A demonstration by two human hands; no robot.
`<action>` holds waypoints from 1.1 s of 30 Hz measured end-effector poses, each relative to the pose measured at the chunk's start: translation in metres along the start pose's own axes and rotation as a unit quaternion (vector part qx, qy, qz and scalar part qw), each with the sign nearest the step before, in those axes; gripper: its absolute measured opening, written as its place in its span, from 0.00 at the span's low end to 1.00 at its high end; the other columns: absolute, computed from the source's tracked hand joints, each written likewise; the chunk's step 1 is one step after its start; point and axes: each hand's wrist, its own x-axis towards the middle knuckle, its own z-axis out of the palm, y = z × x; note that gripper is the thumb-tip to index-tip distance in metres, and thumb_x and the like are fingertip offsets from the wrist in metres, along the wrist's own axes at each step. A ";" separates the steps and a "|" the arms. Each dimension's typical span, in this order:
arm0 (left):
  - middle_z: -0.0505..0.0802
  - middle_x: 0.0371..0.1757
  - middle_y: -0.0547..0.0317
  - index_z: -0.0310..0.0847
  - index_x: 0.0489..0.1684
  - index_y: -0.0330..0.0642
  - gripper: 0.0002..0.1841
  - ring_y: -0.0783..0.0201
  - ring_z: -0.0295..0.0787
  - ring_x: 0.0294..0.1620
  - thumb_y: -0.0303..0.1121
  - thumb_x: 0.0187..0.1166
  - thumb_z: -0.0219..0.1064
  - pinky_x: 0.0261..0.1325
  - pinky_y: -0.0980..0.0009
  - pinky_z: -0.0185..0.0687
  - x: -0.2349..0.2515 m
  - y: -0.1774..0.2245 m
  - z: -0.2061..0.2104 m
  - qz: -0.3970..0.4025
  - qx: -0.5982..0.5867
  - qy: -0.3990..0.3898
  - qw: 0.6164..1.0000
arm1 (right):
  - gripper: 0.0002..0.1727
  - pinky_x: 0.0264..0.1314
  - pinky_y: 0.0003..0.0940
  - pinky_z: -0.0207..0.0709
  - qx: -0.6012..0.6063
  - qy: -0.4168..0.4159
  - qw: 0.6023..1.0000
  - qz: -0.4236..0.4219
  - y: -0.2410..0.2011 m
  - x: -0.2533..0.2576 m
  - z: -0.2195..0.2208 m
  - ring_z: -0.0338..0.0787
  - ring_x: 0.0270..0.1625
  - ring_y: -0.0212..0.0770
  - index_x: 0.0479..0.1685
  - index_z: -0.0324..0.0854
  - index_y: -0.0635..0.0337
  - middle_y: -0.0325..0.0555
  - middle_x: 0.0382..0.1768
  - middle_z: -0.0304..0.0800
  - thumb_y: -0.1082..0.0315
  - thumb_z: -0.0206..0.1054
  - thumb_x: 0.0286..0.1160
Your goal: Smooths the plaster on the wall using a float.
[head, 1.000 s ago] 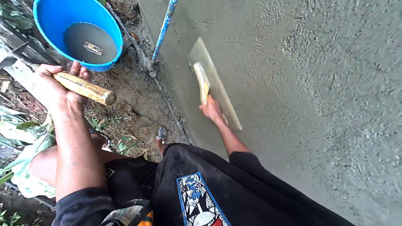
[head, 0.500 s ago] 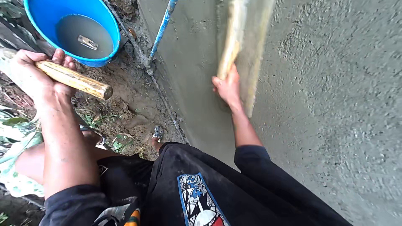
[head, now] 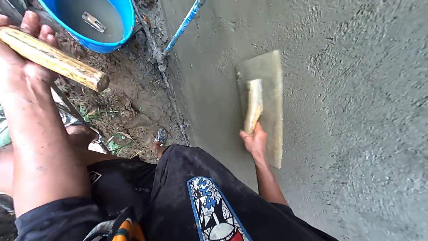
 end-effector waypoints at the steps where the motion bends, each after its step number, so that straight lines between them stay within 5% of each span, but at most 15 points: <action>1: 0.91 0.46 0.50 0.70 0.54 0.44 0.10 0.59 0.93 0.44 0.37 0.92 0.47 0.47 0.65 0.91 -0.001 0.000 0.002 0.006 0.002 -0.001 1.000 | 0.31 0.51 0.66 0.82 0.032 0.025 0.999 -0.006 -0.009 0.005 -0.012 0.92 0.44 0.63 0.69 0.75 0.70 0.67 0.44 0.90 0.65 0.79 0.67; 4: 0.90 0.43 0.50 0.70 0.50 0.44 0.06 0.60 0.92 0.41 0.34 0.87 0.51 0.44 0.66 0.90 0.001 -0.009 0.013 0.010 0.046 0.001 0.999 | 0.36 0.42 0.57 0.88 0.142 0.062 0.987 -0.039 -0.052 0.040 -0.024 0.92 0.38 0.53 0.74 0.70 0.65 0.59 0.46 0.89 0.63 0.76 0.64; 9: 0.91 0.51 0.40 0.66 0.60 0.38 0.12 0.52 0.94 0.44 0.32 0.84 0.51 0.47 0.59 0.93 -0.030 -0.029 0.046 -0.005 0.107 0.013 0.994 | 0.38 0.54 0.60 0.88 0.097 -0.056 0.994 -0.018 -0.107 0.102 0.011 0.94 0.51 0.59 0.81 0.65 0.63 0.63 0.57 0.88 0.63 0.76 0.68; 13: 0.90 0.49 0.45 0.66 0.56 0.41 0.10 0.55 0.93 0.44 0.33 0.84 0.50 0.47 0.61 0.91 -0.038 -0.031 0.053 -0.025 0.134 0.007 0.991 | 0.36 0.63 0.70 0.79 -0.015 -0.122 0.992 0.021 -0.069 0.087 0.065 0.89 0.62 0.67 0.77 0.71 0.63 0.66 0.58 0.89 0.57 0.76 0.70; 16: 0.90 0.49 0.45 0.68 0.57 0.41 0.11 0.56 0.93 0.44 0.34 0.84 0.48 0.48 0.61 0.91 -0.027 -0.018 0.041 -0.021 0.124 -0.006 0.992 | 0.34 0.58 0.69 0.81 -0.051 -0.141 0.988 0.047 -0.023 0.049 0.082 0.91 0.59 0.68 0.75 0.73 0.62 0.67 0.54 0.90 0.55 0.75 0.71; 20: 0.90 0.51 0.46 0.71 0.59 0.39 0.15 0.56 0.92 0.44 0.35 0.84 0.48 0.48 0.62 0.92 -0.020 0.009 0.026 -0.005 0.107 -0.016 0.994 | 0.30 0.49 0.73 0.80 -0.046 -0.084 0.994 0.046 0.012 -0.005 0.044 0.91 0.49 0.72 0.71 0.76 0.62 0.70 0.45 0.90 0.56 0.75 0.72; 24: 0.90 0.53 0.45 0.72 0.62 0.37 0.16 0.58 0.93 0.42 0.35 0.85 0.47 0.46 0.65 0.92 -0.021 0.017 0.023 0.012 0.112 -0.012 0.994 | 0.33 0.46 0.72 0.80 0.023 0.004 1.000 0.012 -0.009 -0.007 -0.011 0.90 0.45 0.72 0.71 0.72 0.69 0.71 0.44 0.88 0.60 0.77 0.69; 26: 0.89 0.56 0.44 0.70 0.64 0.37 0.16 0.56 0.92 0.44 0.33 0.85 0.47 0.47 0.63 0.91 -0.018 0.010 0.024 0.015 0.113 -0.018 0.993 | 0.37 0.52 0.69 0.82 0.070 0.010 0.997 -0.002 -0.038 0.021 -0.023 0.92 0.50 0.67 0.75 0.70 0.69 0.69 0.50 0.89 0.63 0.77 0.66; 29: 0.89 0.53 0.45 0.66 0.63 0.41 0.14 0.57 0.92 0.44 0.35 0.86 0.46 0.47 0.62 0.91 -0.022 -0.005 0.035 0.000 0.107 -0.010 0.994 | 0.37 0.57 0.65 0.84 0.077 -0.049 0.996 0.008 -0.072 0.066 -0.008 0.93 0.53 0.63 0.76 0.69 0.65 0.65 0.54 0.89 0.63 0.78 0.66; 33: 0.89 0.56 0.39 0.65 0.65 0.38 0.16 0.51 0.93 0.47 0.33 0.82 0.52 0.50 0.57 0.92 -0.019 -0.018 0.043 -0.017 0.104 0.001 0.994 | 0.38 0.61 0.71 0.79 -0.053 -0.124 0.990 0.033 -0.058 0.068 0.041 0.90 0.60 0.68 0.79 0.69 0.63 0.67 0.56 0.89 0.57 0.76 0.70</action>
